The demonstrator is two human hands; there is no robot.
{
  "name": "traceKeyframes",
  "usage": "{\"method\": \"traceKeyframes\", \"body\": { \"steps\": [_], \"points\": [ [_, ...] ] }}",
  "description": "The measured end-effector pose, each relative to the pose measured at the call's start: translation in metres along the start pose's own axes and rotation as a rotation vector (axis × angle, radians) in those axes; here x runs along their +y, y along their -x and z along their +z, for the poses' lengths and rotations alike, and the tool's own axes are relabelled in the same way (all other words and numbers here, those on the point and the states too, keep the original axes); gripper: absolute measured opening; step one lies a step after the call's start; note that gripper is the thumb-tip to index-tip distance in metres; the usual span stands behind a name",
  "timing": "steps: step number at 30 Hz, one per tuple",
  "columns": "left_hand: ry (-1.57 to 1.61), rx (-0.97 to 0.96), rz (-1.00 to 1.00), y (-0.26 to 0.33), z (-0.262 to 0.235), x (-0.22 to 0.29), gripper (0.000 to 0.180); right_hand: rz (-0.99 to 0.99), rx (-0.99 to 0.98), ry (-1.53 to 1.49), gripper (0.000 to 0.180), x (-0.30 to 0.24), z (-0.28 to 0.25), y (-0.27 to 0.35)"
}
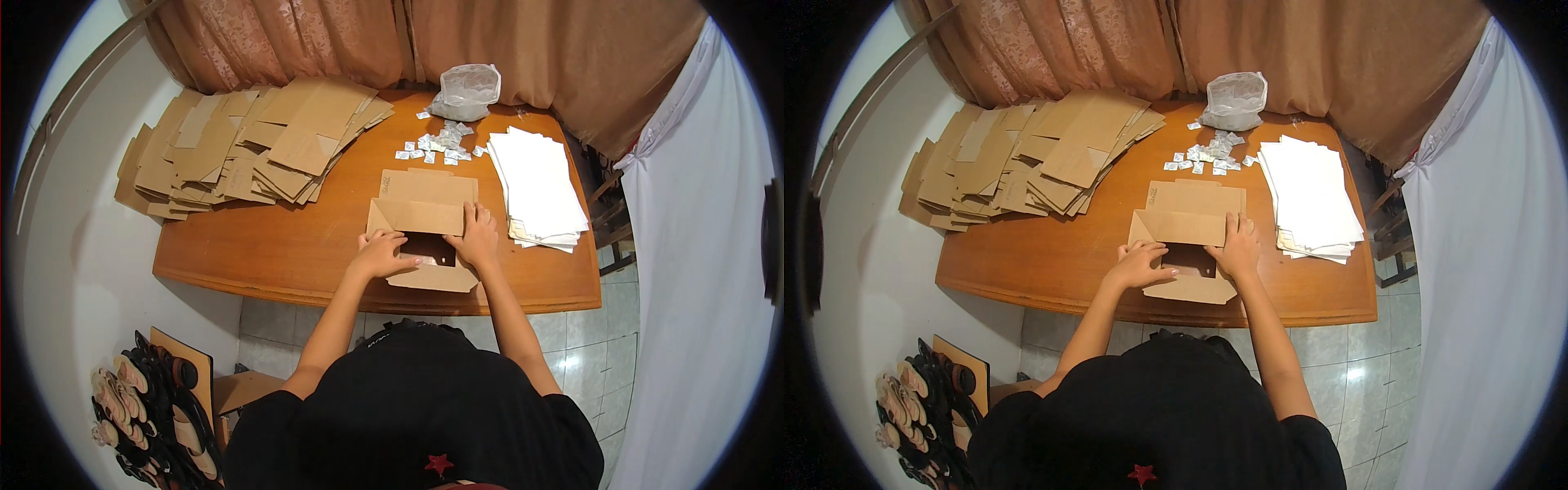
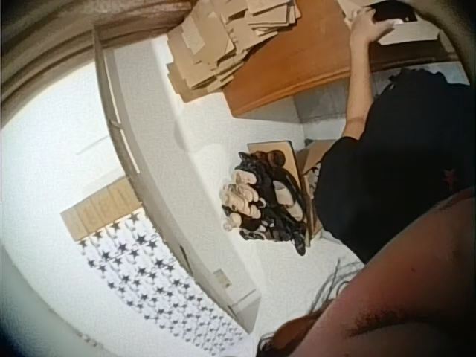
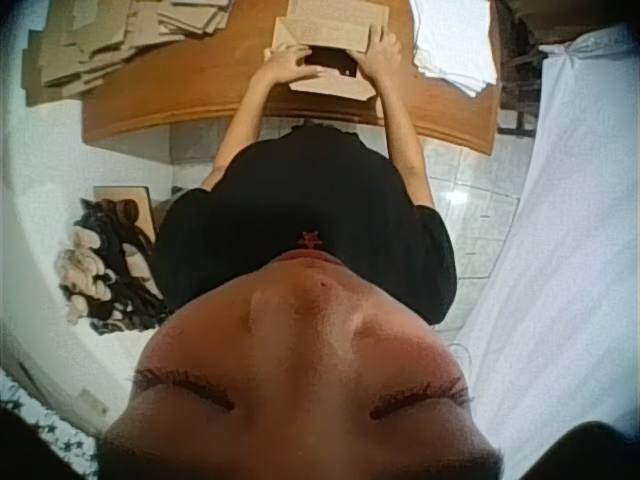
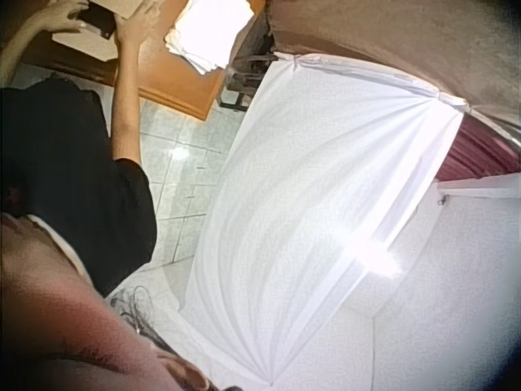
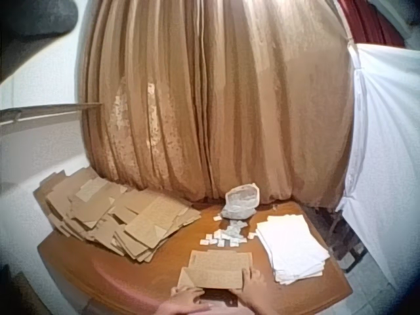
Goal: Folding cardboard into shoe boxes, placing tissue paper inside, and stacking them on a shelf.
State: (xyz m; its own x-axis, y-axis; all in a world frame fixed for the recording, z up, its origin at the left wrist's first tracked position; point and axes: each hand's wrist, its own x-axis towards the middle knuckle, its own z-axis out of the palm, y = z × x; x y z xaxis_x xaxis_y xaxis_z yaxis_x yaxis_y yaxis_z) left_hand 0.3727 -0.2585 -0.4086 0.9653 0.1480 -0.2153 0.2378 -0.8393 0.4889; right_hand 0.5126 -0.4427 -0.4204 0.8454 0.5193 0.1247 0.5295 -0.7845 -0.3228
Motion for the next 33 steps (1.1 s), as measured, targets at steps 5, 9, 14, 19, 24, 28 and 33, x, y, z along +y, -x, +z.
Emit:
{"method": "traceKeyframes", "body": {
  "steps": [5,9,14,19,24,28,33],
  "points": [
    [0.175,-0.105,0.040,0.024,-0.012,-0.002,0.071,0.034,-0.011,-0.051,0.081,0.004,-0.003,-0.002],
    [0.111,-0.132,-0.001,0.028,-0.021,0.002,0.060,0.054,-0.029,-0.153,0.075,0.013,0.003,-0.006],
    [0.312,0.340,-0.134,0.000,0.004,-0.016,0.044,0.065,-0.069,-0.474,0.065,0.039,0.018,-0.022],
    [0.292,0.637,-0.266,-0.022,0.017,-0.006,0.053,0.031,-0.080,-0.603,0.056,0.048,0.023,-0.024],
    [0.281,0.550,-0.415,-0.033,0.027,-0.006,0.065,-0.032,0.020,-0.279,0.064,0.026,0.014,-0.008],
    [0.171,0.547,-0.444,-0.033,0.029,0.003,0.065,-0.028,0.051,-0.093,0.070,0.011,0.007,-0.002],
    [0.178,0.576,-0.384,-0.028,0.026,0.001,0.068,-0.061,0.061,0.058,0.072,0.001,0.002,0.003]
  ]
}}
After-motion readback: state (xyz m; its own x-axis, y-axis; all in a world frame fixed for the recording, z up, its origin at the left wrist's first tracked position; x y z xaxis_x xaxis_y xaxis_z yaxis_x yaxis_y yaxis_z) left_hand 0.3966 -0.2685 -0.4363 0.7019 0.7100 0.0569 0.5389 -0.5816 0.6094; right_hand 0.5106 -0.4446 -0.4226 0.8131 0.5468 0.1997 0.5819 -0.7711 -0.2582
